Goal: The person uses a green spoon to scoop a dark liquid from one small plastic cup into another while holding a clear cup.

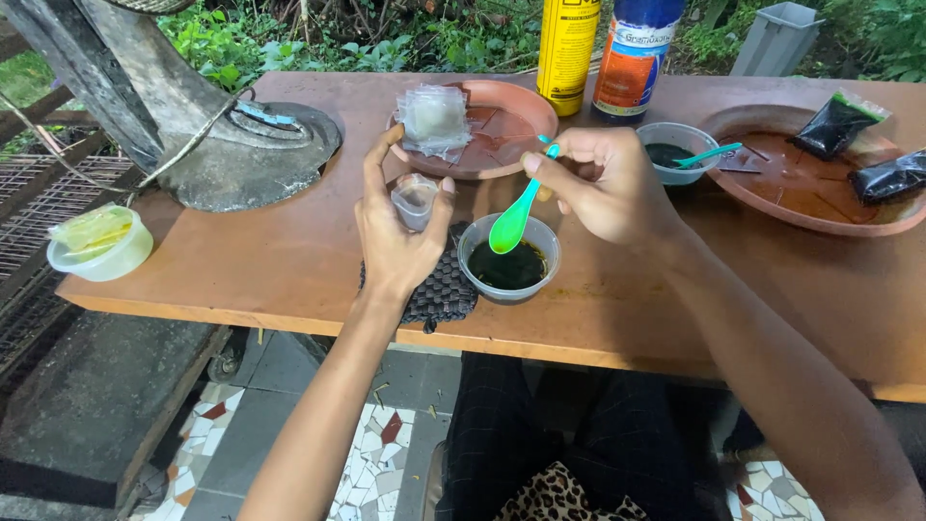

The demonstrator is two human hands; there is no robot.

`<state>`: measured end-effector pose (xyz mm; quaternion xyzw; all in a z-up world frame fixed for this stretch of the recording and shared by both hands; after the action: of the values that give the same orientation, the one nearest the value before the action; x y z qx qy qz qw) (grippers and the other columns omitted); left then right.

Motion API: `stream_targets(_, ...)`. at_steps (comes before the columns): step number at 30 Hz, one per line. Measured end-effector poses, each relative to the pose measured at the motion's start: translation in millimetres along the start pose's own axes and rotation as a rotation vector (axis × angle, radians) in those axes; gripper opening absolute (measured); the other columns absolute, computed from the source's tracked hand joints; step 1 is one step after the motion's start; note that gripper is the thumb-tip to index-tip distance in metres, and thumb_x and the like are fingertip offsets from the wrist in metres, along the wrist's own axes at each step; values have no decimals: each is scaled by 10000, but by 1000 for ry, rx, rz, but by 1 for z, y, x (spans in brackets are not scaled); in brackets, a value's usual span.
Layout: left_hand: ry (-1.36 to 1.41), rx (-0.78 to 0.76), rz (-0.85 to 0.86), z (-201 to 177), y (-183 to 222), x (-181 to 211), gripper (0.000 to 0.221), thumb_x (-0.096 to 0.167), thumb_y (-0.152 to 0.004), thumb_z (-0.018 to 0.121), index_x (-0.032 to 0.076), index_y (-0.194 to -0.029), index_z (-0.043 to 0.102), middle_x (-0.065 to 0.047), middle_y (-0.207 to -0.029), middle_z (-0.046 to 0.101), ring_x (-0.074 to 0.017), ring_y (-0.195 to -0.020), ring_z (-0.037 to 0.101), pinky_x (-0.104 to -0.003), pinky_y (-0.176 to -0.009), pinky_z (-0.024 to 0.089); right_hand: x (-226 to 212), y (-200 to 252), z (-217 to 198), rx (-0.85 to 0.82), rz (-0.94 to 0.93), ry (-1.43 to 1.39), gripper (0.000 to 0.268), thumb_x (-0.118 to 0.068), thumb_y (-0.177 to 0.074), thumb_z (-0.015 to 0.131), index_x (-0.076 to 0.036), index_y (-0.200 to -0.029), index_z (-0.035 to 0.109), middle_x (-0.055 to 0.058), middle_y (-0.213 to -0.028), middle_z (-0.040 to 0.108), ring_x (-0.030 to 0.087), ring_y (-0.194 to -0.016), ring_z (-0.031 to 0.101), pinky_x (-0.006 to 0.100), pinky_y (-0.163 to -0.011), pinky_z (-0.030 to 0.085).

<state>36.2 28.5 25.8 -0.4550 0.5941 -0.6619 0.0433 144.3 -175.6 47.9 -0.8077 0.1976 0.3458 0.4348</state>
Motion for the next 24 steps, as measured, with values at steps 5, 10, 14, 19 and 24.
stream_targets(5,11,-12,8,0,1,0,593,127,-892,716,109,-1419,445,-130,-728,719,-264,-712,724,-386,-758,554,9,-1,1,41,148,-50,193,-121,-999,693,-13,-842,728,95,-648,660,99,-535,618,232,-542,513)
stream_targets(10,10,-12,17,0,1,3,591,123,-893,718,109,-1416,444,-127,-733,726,-263,-721,733,-380,-761,560,-4,1,11,4,197,-32,183,-108,-978,679,-1,-843,741,93,-632,659,97,-534,620,233,-559,516)
stream_targets(14,19,-16,22,1,1,3,596,111,-886,722,106,-1413,444,-131,-734,728,-263,-727,737,-384,-764,565,-7,1,16,-5,209,-12,184,-105,-969,685,14,-845,750,96,-606,652,102,-525,623,230,-569,522)
stream_targets(19,18,-23,34,2,1,4,593,108,-893,716,102,-1416,435,-137,-756,737,-291,-773,752,-419,-814,568,1,0,17,-8,246,-4,191,-116,-974,690,18,-855,756,111,-624,672,99,-503,615,222,-549,515)
stream_targets(24,13,-22,37,1,1,5,595,110,-893,715,98,-1417,434,-139,-758,740,-293,-785,754,-426,-824,570,14,1,19,-4,315,-11,185,-128,-954,699,29,-867,742,121,-655,695,110,-509,635,233,-552,527)
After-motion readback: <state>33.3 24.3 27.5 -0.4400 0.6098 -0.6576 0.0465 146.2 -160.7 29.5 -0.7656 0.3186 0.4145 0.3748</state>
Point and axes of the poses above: each hand's wrist, its own y-axis away from the middle knuckle, its own z-axis out of the palm, x = y × z, the point moved 5 cm from there along -y, towards the middle knuckle
